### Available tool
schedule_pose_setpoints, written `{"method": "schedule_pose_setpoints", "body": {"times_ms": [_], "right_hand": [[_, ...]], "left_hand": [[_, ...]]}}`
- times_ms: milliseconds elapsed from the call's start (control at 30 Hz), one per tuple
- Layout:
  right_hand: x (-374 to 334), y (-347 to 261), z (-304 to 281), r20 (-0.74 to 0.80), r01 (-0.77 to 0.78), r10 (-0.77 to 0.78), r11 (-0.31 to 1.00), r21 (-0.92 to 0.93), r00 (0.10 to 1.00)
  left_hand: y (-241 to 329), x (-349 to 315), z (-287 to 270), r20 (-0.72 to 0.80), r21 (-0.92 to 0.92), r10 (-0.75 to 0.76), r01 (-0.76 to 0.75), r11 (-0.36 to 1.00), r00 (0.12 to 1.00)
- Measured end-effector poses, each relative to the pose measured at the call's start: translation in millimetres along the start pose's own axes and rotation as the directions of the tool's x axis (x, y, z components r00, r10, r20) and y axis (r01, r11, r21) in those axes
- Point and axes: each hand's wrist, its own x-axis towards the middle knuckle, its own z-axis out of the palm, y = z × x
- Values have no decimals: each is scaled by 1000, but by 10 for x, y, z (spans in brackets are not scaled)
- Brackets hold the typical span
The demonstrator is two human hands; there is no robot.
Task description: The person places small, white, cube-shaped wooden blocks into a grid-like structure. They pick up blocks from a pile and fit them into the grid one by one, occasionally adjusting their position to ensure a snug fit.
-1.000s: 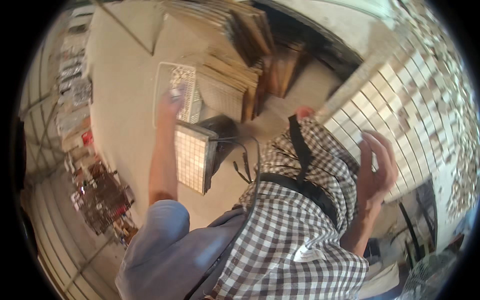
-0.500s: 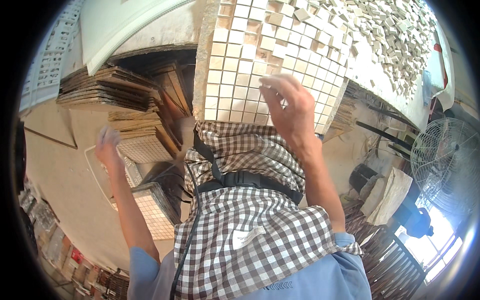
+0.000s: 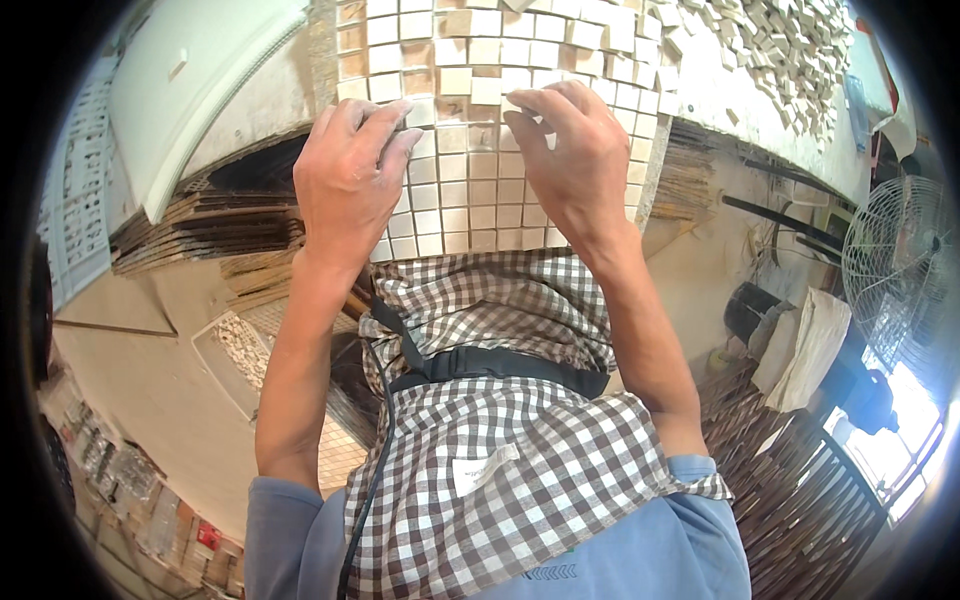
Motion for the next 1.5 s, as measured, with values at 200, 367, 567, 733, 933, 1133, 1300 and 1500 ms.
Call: {"method": "schedule_pose_setpoints", "body": {"times_ms": [200,367,567,733,933,1133,1300,1500], "right_hand": [[147,-27,124,-30,89,-91,993,-75,995],[186,55,177,-64,146,-154,982,-120,986],[292,159,178,-62,227,-232,970,-90,971],[320,142,110,-38,288,-293,951,-109,955],[288,78,187,-33,273,-280,952,-139,960],[188,91,247,-45,349,-358,927,-141,933],[307,-12,145,28,253,-251,962,-102,968],[503,118,-16,-128,121,-110,990,75,986]], "left_hand": [[0,66,54,23,30,-2,2,1000,1000],[26,69,24,45,9,-22,22,1000,999],[63,98,9,61,39,-23,21,999,998],[85,112,-9,37,42,-1,0,999,999],[113,238,103,-27,-5,82,-82,997,996],[95,434,172,-56,-57,38,-41,998,998],[139,700,208,-17,33,26,-25,999,1000],[138,876,179,98,54,6,-11,998,995]]}}
